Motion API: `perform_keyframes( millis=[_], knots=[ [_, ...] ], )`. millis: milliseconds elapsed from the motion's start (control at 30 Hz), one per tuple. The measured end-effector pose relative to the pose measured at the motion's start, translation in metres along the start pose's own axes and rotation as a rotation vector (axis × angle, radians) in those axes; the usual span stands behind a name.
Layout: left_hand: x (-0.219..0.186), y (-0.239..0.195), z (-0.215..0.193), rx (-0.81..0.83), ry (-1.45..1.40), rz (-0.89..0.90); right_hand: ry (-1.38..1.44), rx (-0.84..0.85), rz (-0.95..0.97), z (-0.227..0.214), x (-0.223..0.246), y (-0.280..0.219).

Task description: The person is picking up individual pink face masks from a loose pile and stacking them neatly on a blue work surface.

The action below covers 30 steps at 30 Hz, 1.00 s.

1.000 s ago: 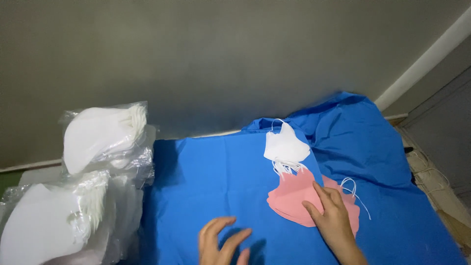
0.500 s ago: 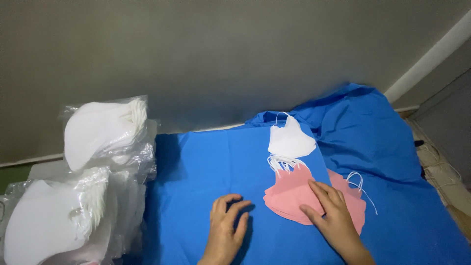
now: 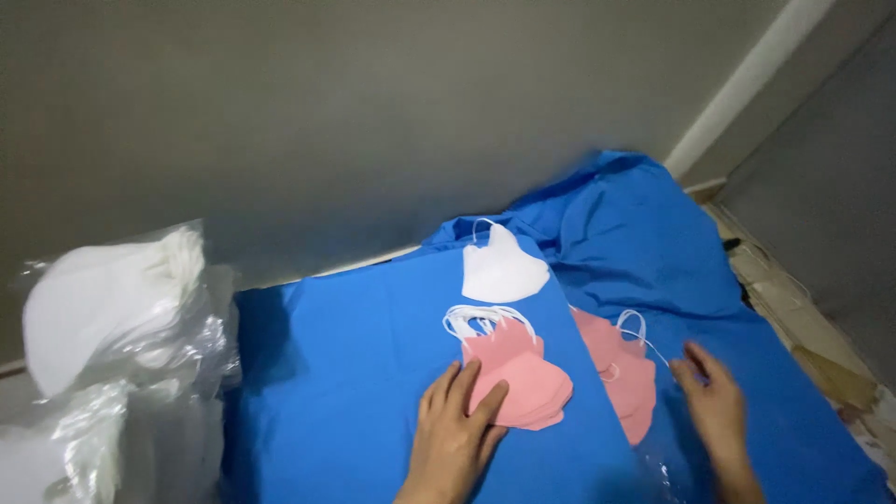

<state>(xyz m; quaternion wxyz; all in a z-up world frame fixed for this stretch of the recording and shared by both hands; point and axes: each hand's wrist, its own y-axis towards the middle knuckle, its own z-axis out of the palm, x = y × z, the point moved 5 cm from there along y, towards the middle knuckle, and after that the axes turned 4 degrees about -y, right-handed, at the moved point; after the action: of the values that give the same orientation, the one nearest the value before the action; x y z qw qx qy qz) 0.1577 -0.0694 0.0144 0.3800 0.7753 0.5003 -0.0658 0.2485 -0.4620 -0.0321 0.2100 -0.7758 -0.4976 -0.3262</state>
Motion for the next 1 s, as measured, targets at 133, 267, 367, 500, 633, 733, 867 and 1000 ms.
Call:
perform_keyframes(
  millis=[133, 267, 367, 500, 633, 733, 867, 1000],
  knots=[
    [-0.002, -0.001, -0.002, -0.016, -0.017, -0.007, -0.208, 0.186, 0.311, 0.058, -0.174, 0.019],
    [-0.002, -0.001, -0.003, -0.049, -0.019, -0.016, -0.050, 0.157, 0.554, 0.083, -0.163, -0.022],
    [-0.003, -0.004, 0.000, -0.056, -0.008, -0.025, 0.042, 0.062, 0.625, 0.099, -0.163, -0.020],
    [-0.002, -0.002, -0.003, -0.038, -0.010, -0.040, 0.237, -0.011, 0.654, 0.118, -0.192, 0.003],
    [-0.003, -0.003, -0.001, -0.057, -0.001, -0.020, 0.349, 0.024, 0.834, 0.117, -0.177, 0.019],
    [0.000, -0.003, 0.002, -0.049, 0.003, -0.059, 0.318, 0.138, 0.950, 0.120, -0.170, 0.030],
    [0.000, -0.002, 0.001, -0.020, -0.003, -0.081, 0.152, 0.104, 0.695, 0.087, -0.135, 0.036],
    [0.002, -0.002, -0.004, 0.057, -0.076, -0.200, -0.115, 0.035, 0.386, 0.033, -0.127, 0.045]
  ],
)
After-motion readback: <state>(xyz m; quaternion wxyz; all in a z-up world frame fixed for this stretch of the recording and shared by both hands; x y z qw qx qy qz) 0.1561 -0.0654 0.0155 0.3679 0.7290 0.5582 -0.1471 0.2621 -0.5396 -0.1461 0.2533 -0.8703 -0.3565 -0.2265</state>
